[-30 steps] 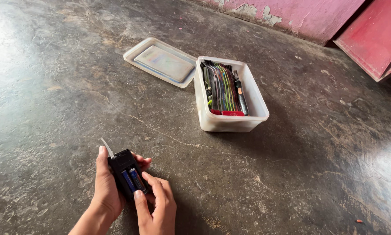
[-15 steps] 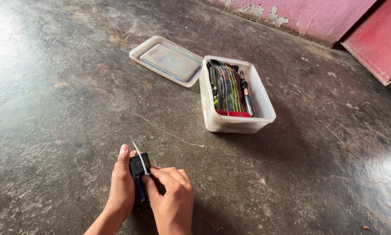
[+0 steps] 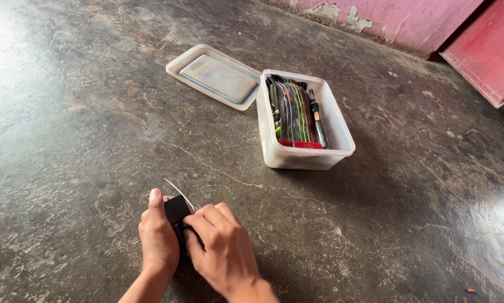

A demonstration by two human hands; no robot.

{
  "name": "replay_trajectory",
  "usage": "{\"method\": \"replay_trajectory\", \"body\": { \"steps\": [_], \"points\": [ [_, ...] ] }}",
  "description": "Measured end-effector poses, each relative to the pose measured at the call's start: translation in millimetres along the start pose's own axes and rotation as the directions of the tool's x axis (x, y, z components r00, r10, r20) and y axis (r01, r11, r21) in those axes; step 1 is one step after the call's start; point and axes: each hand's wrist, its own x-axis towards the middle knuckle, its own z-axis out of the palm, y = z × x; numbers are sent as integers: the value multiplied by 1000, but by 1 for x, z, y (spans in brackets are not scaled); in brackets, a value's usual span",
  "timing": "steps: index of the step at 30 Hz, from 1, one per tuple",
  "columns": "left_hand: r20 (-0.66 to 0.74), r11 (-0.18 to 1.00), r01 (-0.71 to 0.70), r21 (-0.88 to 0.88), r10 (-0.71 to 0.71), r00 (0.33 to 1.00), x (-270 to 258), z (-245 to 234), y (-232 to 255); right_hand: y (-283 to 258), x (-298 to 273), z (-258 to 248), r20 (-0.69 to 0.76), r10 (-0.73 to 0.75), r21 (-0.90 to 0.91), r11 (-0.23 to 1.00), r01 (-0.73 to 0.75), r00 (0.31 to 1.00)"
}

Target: The person removes two AA batteries from a black battery holder, places them on the floor, and then inserts two new AA batteries into the holder. The person handles the batteries and holder by hand on the floor.

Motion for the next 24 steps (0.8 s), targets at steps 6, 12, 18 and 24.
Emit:
{"method": "replay_trajectory", "body": {
  "steps": [6, 12, 18, 24],
  "points": [
    [-17, 993, 71, 95, -70, 997, 3, -1, 4, 25, 14, -30, 401, -141, 48, 990, 133, 905],
    [38, 990, 103, 95, -107, 994, 7, -1, 7, 35, 18, -27, 451, -181, 78, 983, 164, 874],
    [57, 992, 110, 56, -113, 992, 4, 2, 6, 46, 8, -14, 352, -193, 86, 981, 174, 916],
    [18, 988, 124, 91, -126, 992, 3, -2, 9, 46, 6, -11, 253, -269, 43, 963, 267, 929]
  ]
}}
